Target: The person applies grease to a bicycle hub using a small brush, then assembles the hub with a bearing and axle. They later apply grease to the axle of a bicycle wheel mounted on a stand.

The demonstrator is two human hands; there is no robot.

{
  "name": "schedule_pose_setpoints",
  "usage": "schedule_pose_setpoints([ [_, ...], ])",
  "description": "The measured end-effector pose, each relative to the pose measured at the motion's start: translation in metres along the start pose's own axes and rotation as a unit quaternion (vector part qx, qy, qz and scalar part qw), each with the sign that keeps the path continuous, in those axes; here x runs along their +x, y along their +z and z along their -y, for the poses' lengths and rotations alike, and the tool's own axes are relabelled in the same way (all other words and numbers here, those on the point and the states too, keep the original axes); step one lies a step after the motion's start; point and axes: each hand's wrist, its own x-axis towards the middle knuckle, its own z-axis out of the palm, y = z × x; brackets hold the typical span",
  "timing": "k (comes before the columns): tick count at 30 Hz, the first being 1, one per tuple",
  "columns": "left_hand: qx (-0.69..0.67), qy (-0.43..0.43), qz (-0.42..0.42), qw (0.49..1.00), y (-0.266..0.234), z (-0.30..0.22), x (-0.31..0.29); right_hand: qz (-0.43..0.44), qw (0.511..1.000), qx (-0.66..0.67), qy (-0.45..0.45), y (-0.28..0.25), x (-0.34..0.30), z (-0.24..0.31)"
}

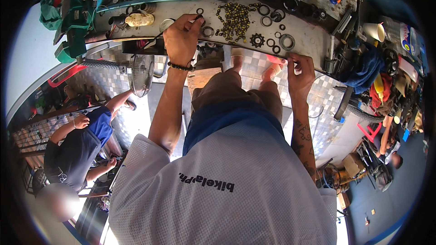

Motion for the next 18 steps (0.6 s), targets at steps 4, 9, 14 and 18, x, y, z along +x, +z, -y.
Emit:
schedule_pose_setpoints([
  [4, -0.010, 0.023, -0.045, 0.999, 0.001, 0.003, -0.003, -0.006, 1.000, 0.005, -0.009, 0.000, 0.000, -0.003],
  [9, 0.014, 0.029, -0.079, 0.996, -0.002, 0.009, -0.001, 0.001, 1.000, -0.004, -0.002, 0.001, -0.001, -0.004],
  [14, 0.071, 0.072, -0.081, 0.992, 0.013, 0.010, 0.005, 0.000, 1.000, -0.012, -0.010, 0.000, 0.000, -0.004],
  [18, 0.128, 0.101, -0.069, 0.984, 0.026, 0.010, 0.003, -0.003, 1.000, -0.007, -0.016, -0.001, -0.001, -0.003],
])
